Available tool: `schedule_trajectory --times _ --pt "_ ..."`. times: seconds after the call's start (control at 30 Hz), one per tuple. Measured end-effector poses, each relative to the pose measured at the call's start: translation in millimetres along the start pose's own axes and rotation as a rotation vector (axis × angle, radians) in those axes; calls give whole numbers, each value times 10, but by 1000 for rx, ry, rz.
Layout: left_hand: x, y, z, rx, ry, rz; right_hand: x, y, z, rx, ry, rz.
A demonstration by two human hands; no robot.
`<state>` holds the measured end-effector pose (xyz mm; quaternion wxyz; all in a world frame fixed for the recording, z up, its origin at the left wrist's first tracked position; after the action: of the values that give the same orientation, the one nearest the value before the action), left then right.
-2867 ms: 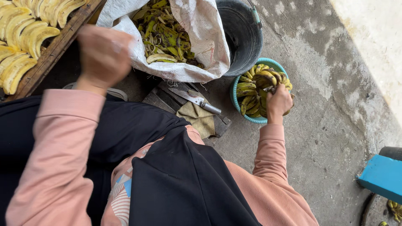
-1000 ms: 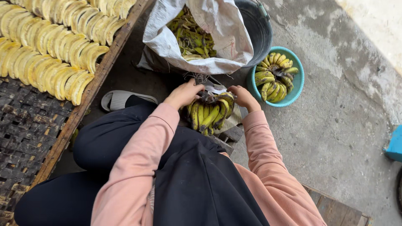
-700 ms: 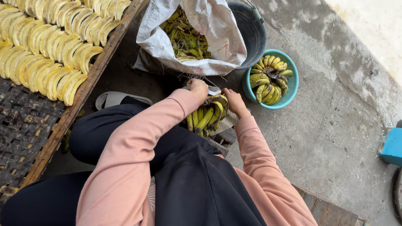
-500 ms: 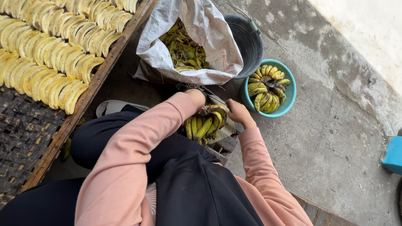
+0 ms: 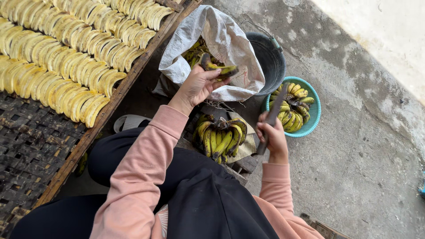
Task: The person sits on the ground and arranges peeled banana halves in rows on woven bamboo drying racks, picking each piece from a pile and placing it to continue the rows. They then take whole bananas from a basket, peel them with a knife, and place the peeled halves onto the racks.
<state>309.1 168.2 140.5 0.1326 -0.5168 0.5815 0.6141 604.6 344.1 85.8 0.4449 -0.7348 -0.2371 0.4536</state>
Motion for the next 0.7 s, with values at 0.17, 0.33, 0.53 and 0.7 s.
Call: schedule_trajectory --times 0.17,0.33,0.53,0.7 --pt "277 -139 116 -87 145 -88 -1076 -155 588 249 -8 -371" --pt "472 -156 166 -39 107 -302 -1739 -377 733 510 4 -944" --pt "461 -190 30 40 47 -302 -2030 -662 733 824 -124 -1377" --pt "493 -230 -8 59 -66 -373 -2103 -702 739 768 -214 -1428"
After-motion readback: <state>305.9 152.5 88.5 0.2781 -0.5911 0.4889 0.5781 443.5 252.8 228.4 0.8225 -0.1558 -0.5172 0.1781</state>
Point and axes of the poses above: each hand's wrist, its own z-axis towards the middle knuckle, its own x-axis out of the back of the hand, y = z × x, the point moved 1 cm from there along z, towards the middle knuckle, and after that the axes turned 4 degrees about z, right-handed, at the moved point
